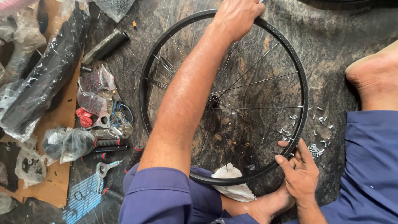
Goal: The person sits on the floor while inserting spokes into a bicycle wheel rim and threading nipples onto the ends of the spokes by hand.
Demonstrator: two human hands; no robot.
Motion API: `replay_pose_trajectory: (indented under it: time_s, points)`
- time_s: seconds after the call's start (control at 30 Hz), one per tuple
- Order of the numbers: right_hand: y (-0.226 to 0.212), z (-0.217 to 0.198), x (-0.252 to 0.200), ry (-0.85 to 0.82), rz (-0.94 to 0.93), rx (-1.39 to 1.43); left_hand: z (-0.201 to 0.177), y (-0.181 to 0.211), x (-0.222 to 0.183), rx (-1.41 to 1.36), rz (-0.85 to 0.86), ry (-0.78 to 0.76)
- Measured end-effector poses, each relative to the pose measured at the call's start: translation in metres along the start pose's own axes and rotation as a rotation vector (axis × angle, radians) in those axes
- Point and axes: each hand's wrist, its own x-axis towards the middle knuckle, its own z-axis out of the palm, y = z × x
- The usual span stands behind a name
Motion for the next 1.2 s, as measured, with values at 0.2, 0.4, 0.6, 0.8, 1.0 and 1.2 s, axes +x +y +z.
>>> replay_pose_trajectory:
  time_s: [0.2,0.4,0.6,0.8,1.0,1.2]
  points:
    - [-0.005,0.003,0.004,0.027,0.088,-0.075,-0.002,0.002,-0.003,-0.085,-0.037,0.029]
    - [-0.008,0.002,0.006,0.029,0.095,-0.094,0.004,0.009,-0.007,-0.070,0.030,0.099]
    - [-0.006,0.002,0.006,0.036,0.131,-0.054,0.009,0.073,0.000,-0.181,0.255,-0.002]
    - [0.005,-0.004,0.008,0.047,0.113,-0.130,-0.031,0.106,-0.040,-0.474,0.153,0.203]
    - [0.002,-0.012,0.007,0.138,-0.009,-0.249,-0.094,0.169,-0.190,-0.824,-0.041,0.466]
    - [-0.004,-0.007,0.005,-0.020,0.149,-0.192,-0.068,0.219,-0.317,-0.836,-0.883,0.532]
